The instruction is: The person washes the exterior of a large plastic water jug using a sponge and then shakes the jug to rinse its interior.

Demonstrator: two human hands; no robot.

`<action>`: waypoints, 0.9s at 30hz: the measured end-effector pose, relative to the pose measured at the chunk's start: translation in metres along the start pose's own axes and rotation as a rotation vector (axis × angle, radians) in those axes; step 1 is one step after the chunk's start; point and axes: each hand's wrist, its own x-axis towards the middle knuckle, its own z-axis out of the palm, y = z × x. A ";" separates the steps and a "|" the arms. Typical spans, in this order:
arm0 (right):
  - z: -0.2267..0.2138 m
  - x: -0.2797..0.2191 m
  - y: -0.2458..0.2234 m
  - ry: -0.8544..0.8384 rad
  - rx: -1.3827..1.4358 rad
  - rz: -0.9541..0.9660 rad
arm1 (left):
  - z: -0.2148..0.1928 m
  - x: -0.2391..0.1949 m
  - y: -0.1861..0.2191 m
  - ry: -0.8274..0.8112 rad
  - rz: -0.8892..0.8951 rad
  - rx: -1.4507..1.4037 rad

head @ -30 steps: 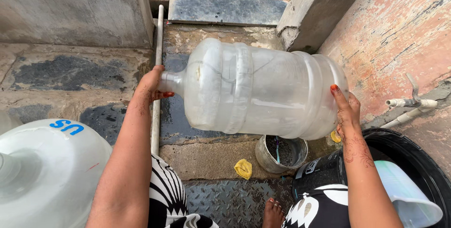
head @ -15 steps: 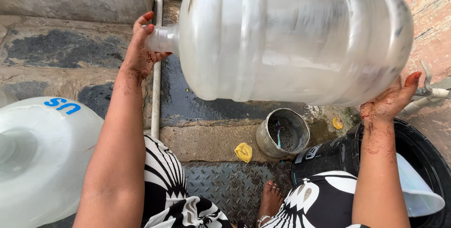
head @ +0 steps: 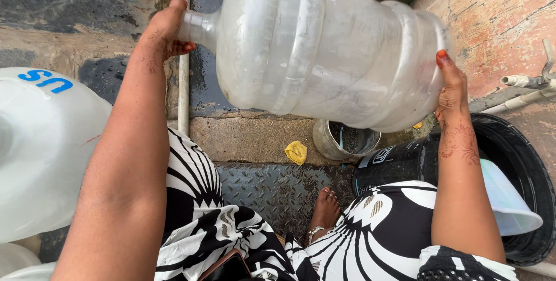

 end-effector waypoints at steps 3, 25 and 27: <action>-0.005 -0.005 -0.011 0.038 0.001 -0.127 | -0.001 -0.004 0.007 -0.035 0.214 -0.082; 0.007 -0.009 0.000 -0.138 -0.140 -0.031 | -0.019 -0.014 0.011 0.000 -0.013 0.058; 0.003 -0.014 -0.015 -0.079 -0.063 -0.162 | -0.021 -0.017 0.025 0.010 0.170 -0.036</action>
